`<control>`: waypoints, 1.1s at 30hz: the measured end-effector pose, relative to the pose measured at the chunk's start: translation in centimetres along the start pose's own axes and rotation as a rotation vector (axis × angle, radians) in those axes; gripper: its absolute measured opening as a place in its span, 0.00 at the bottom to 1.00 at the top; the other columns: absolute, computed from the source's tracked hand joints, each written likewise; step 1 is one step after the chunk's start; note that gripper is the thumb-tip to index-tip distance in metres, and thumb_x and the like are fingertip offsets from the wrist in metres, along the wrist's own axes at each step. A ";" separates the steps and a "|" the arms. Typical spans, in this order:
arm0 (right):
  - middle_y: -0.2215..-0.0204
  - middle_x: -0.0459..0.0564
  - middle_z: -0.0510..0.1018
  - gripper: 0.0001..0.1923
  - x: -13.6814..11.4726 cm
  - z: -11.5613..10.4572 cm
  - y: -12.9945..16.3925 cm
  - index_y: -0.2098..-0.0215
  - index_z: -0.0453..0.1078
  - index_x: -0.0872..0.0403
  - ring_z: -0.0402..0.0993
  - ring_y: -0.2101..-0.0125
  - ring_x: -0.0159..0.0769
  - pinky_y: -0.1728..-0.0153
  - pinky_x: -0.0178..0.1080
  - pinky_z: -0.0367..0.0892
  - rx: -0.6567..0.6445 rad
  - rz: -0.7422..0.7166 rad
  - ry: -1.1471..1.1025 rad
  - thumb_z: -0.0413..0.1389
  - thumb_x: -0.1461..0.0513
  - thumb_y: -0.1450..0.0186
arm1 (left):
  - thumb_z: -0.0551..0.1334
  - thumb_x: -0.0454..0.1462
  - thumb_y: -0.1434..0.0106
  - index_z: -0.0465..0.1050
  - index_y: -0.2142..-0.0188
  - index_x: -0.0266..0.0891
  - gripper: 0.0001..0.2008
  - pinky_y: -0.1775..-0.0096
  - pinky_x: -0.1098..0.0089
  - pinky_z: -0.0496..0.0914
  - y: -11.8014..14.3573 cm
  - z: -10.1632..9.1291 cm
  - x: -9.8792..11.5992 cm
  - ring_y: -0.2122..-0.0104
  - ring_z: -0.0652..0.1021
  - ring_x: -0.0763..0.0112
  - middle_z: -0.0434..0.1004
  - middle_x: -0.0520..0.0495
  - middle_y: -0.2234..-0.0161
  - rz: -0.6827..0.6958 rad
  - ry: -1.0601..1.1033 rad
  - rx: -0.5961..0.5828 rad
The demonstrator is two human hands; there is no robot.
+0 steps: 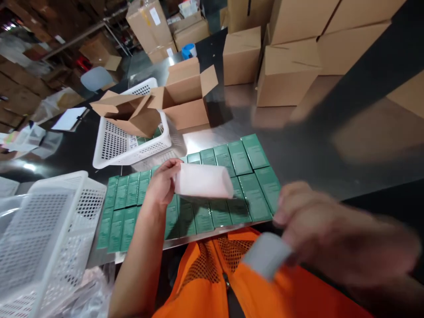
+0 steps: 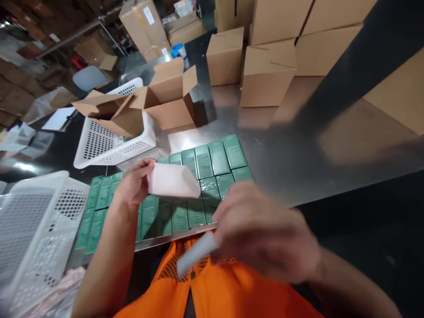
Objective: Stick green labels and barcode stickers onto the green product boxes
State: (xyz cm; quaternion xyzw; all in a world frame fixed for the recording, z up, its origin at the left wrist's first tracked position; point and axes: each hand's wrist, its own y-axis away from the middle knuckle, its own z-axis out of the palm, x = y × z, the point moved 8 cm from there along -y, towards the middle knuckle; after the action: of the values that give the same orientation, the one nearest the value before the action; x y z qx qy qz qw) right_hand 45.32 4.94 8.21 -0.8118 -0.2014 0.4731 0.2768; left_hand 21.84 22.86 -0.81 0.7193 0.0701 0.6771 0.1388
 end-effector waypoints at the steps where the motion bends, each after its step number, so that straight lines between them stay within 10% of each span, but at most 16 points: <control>1: 0.78 0.37 0.77 0.07 1.6 -1.3 -0.6 0.62 0.73 0.34 0.76 0.75 0.37 0.67 0.43 0.75 0.075 0.086 -0.125 0.62 0.57 0.36 | 0.64 0.42 0.49 0.66 0.78 0.41 0.10 0.78 0.72 0.56 0.0 0.5 0.3 0.82 0.63 0.76 0.62 0.56 0.82 0.006 -0.076 -0.034; 6: 0.73 0.40 0.77 0.20 10.8 -1.7 -3.5 0.57 0.65 0.46 0.74 0.73 0.33 0.69 0.39 0.69 0.082 0.550 -0.536 0.67 0.64 0.43 | 0.63 0.48 0.44 0.75 0.78 0.41 0.14 0.79 0.69 0.52 2.1 5.6 0.3 0.83 0.60 0.74 0.59 0.54 0.85 0.014 -0.359 -0.281; 11: 0.75 0.40 0.78 0.23 15.1 0.6 -3.8 0.58 0.61 0.49 0.71 0.76 0.31 0.72 0.36 0.64 -0.107 0.812 -0.633 0.67 0.61 0.47 | 0.64 0.52 0.40 0.78 0.49 0.40 0.25 0.75 0.69 0.55 3.6 10.3 -0.3 0.81 0.63 0.72 0.61 0.56 0.83 0.201 -0.694 -0.435; 19: 0.76 0.40 0.77 0.24 18.3 2.1 -4.4 0.58 0.59 0.50 0.68 0.77 0.32 0.74 0.36 0.60 -0.112 0.799 -0.514 0.66 0.62 0.47 | 0.59 0.47 0.38 0.70 0.78 0.40 0.17 0.74 0.69 0.54 1.8 12.8 -1.8 0.80 0.63 0.73 0.63 0.54 0.83 0.221 -0.777 -0.398; 33: 0.75 0.39 0.78 0.24 22.9 3.8 -4.1 0.56 0.60 0.50 0.74 0.73 0.35 0.68 0.37 0.64 -0.141 0.787 -0.016 0.66 0.67 0.46 | 0.61 0.45 0.39 0.71 0.81 0.40 0.17 0.76 0.69 0.53 -1.4 14.2 -5.5 0.82 0.62 0.72 0.59 0.54 0.86 -0.046 -0.882 -0.337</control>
State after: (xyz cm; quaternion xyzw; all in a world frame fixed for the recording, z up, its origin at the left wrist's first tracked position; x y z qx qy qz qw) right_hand 52.49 22.51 -5.67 -0.8403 0.0910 0.5343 0.0161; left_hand 35.69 21.09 -7.12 0.9039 -0.0904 0.3057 0.2853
